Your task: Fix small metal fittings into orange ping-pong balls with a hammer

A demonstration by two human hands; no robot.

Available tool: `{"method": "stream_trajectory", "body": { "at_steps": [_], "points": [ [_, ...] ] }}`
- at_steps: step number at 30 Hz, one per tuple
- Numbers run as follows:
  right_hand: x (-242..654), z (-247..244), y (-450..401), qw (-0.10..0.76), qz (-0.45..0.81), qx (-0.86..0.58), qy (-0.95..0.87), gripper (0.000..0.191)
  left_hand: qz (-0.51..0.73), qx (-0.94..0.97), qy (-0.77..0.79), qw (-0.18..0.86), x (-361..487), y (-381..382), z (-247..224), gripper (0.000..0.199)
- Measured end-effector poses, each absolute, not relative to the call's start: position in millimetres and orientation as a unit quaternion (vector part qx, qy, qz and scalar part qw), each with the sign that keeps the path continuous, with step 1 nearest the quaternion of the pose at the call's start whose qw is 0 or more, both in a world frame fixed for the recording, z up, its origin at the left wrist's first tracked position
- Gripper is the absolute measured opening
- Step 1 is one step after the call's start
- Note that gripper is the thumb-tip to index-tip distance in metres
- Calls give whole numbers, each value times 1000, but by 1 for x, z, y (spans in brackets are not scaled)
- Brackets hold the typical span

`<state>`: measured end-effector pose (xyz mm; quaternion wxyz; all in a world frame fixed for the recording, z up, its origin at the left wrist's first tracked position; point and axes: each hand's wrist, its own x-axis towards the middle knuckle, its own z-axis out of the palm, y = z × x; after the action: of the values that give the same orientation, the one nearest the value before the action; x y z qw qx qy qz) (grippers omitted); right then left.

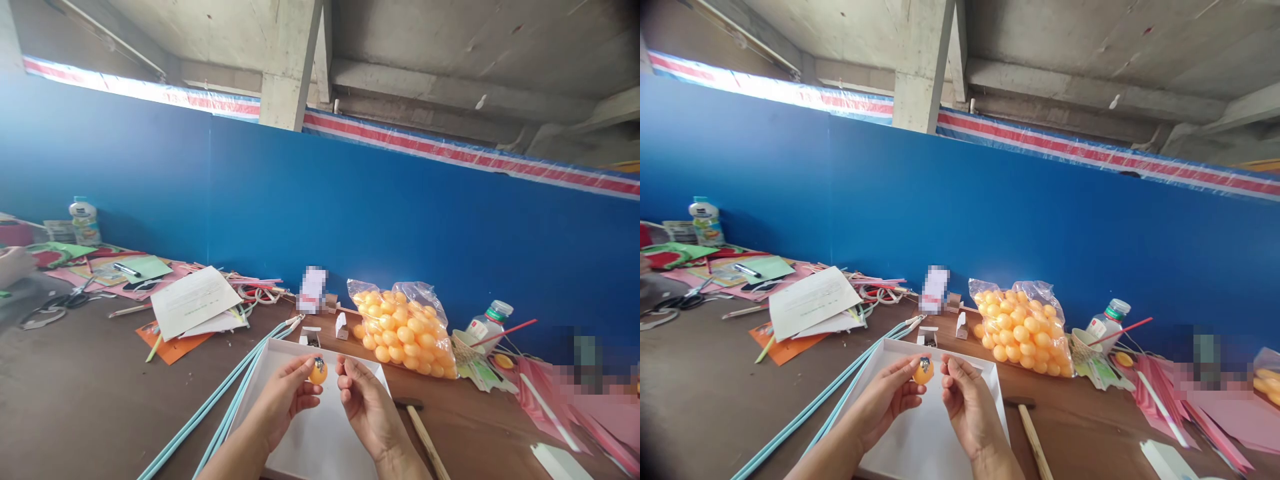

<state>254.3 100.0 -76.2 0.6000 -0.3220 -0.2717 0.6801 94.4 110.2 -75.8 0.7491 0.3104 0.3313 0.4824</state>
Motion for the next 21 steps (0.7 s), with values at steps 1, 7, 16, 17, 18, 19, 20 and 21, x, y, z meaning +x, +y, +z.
{"method": "stream_trajectory", "body": {
  "at_steps": [1, 7, 16, 17, 18, 19, 20, 21],
  "points": [
    [255, -76, 100, 601, 678, -326, -269, 23, 483, 309, 333, 749, 94, 110, -76, 36],
    [258, -79, 105, 603, 678, -324, -269, 25, 486, 305, 336, 747, 96, 112, -77, 37],
    [256, -79, 104, 595, 682, -321, -279, 14, 484, 292, 316, 761, 95, 110, -74, 33],
    [257, -79, 104, 595, 682, -322, -279, 12, 485, 291, 314, 763, 95, 110, -74, 33],
    [258, -79, 104, 596, 681, -321, -279, 11, 484, 289, 313, 765, 95, 111, -73, 33],
    [259, -79, 104, 598, 681, -321, -277, 11, 482, 288, 313, 765, 95, 111, -73, 34],
    [260, -80, 104, 600, 680, -322, -273, 10, 481, 288, 314, 766, 95, 111, -74, 35],
    [261, -80, 104, 602, 679, -324, -268, 10, 479, 290, 313, 767, 95, 112, -74, 36]
  ]
}}
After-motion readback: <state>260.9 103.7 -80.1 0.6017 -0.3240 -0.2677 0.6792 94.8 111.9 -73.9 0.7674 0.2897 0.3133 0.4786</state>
